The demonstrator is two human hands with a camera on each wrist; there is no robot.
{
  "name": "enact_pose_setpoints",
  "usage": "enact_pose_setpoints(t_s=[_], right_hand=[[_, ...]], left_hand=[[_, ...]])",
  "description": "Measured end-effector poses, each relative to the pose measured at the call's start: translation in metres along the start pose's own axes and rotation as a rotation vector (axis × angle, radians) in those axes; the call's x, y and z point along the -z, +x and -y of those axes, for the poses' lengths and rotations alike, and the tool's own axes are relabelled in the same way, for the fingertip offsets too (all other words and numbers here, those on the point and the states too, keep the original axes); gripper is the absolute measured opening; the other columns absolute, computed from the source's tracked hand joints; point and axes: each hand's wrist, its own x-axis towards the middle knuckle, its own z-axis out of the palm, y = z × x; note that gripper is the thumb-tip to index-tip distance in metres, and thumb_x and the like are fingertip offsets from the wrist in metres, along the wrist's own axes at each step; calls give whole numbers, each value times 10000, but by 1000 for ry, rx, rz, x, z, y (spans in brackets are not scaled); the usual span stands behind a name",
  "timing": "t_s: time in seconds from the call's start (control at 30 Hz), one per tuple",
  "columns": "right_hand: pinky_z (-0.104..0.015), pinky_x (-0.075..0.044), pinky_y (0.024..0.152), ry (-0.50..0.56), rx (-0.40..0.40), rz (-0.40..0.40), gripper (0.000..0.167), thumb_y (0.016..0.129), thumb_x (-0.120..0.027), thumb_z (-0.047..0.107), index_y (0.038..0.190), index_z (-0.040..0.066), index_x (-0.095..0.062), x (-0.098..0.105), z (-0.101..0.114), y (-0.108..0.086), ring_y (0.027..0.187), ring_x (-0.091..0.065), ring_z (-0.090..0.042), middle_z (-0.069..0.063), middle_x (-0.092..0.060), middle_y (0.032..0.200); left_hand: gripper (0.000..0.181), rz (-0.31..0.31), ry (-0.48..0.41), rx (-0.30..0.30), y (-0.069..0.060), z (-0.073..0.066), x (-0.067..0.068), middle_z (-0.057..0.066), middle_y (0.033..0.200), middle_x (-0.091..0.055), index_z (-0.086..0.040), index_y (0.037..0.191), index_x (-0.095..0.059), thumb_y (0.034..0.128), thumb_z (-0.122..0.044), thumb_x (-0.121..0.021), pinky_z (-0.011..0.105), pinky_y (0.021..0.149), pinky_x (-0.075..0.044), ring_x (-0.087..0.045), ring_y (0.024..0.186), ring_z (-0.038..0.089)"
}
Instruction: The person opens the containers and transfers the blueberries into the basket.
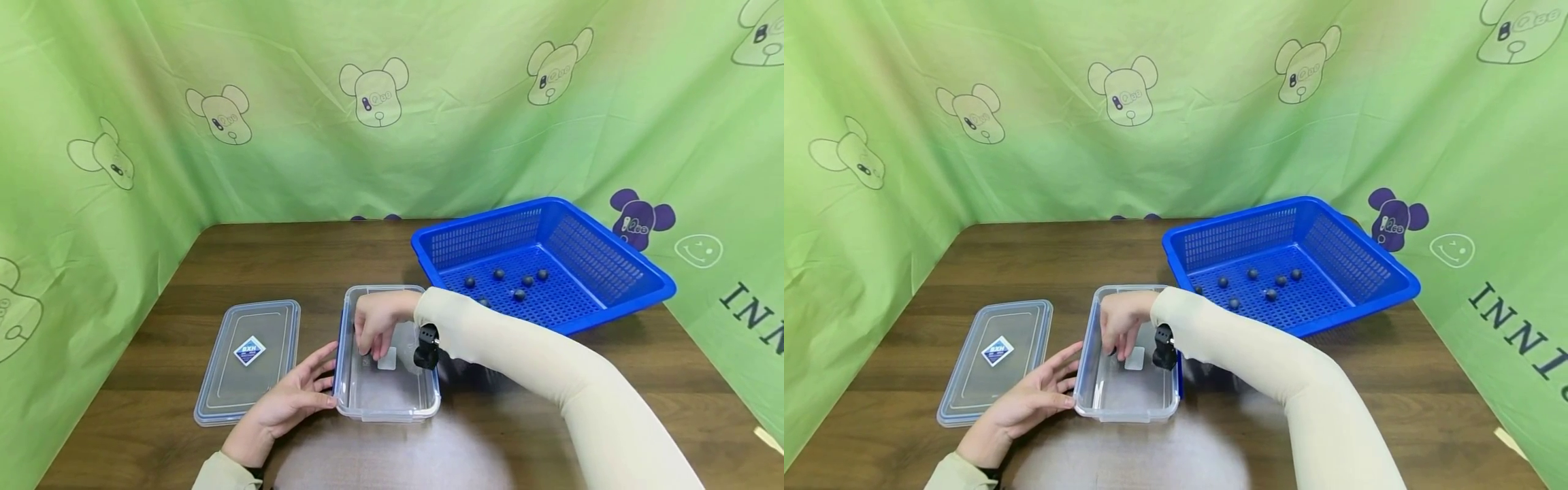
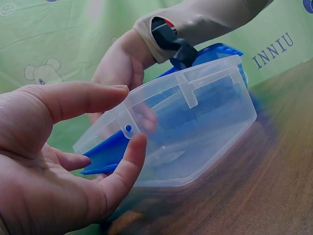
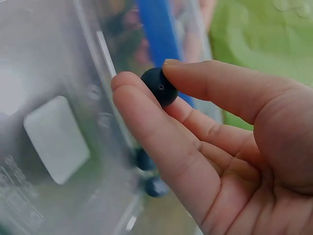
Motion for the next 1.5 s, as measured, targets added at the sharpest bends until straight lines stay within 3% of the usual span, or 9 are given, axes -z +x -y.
enact_pose_setpoints(t_s=[0.17, 0.37, 0.87, 1.2, 1.5], right_hand=[[-332, -595, 650, 39, 30, -11, 7, 846, -698, -50, 844, -50, -691, 20, 4, -16, 605, -682, -167, -127, -699, 693], [-376, -598, 691, 109, 64, -56, 40, 861, -695, -49, 892, -65, -675, 49, 1, -44, 614, -683, -167, -120, -699, 715], [-404, -592, 751, 181, 116, -187, 113, 887, -674, -15, 985, -72, -671, 101, -30, -103, 743, -708, -217, -113, -708, 804], [-370, -592, 744, 265, 94, -248, 86, 897, -664, -19, 974, -45, -690, 121, -66, -126, 773, -713, -220, -114, -715, 817], [-352, -591, 741, 339, 10, -245, 80, 893, -652, -51, 917, 0, -709, 127, -105, -123, 739, -710, -186, -102, -712, 792]], left_hand=[[930, 0, -2, -5, 0, 0, 0, 291, 1470, -210, -36, 1581, -106, 854, 81, -674, 304, 901, -504, -490, 1171, 221], [928, 7, -10, -9, 1, 0, -1, 266, 1456, -240, -44, 1582, -132, 850, 79, -689, 299, 889, -510, -491, 1161, 218], [937, -4, -8, -6, 1, 1, 0, 214, 1422, -290, -36, 1581, -129, 842, 82, -692, 288, 872, -515, -494, 1139, 207], [941, -7, -4, -3, 0, 1, 1, 226, 1433, -290, -31, 1582, -101, 846, 78, -678, 295, 875, -513, -499, 1145, 207], [940, -7, -4, -2, 0, 1, 1, 246, 1450, -271, -34, 1583, -102, 848, 81, -676, 296, 880, -513, -498, 1154, 209]])
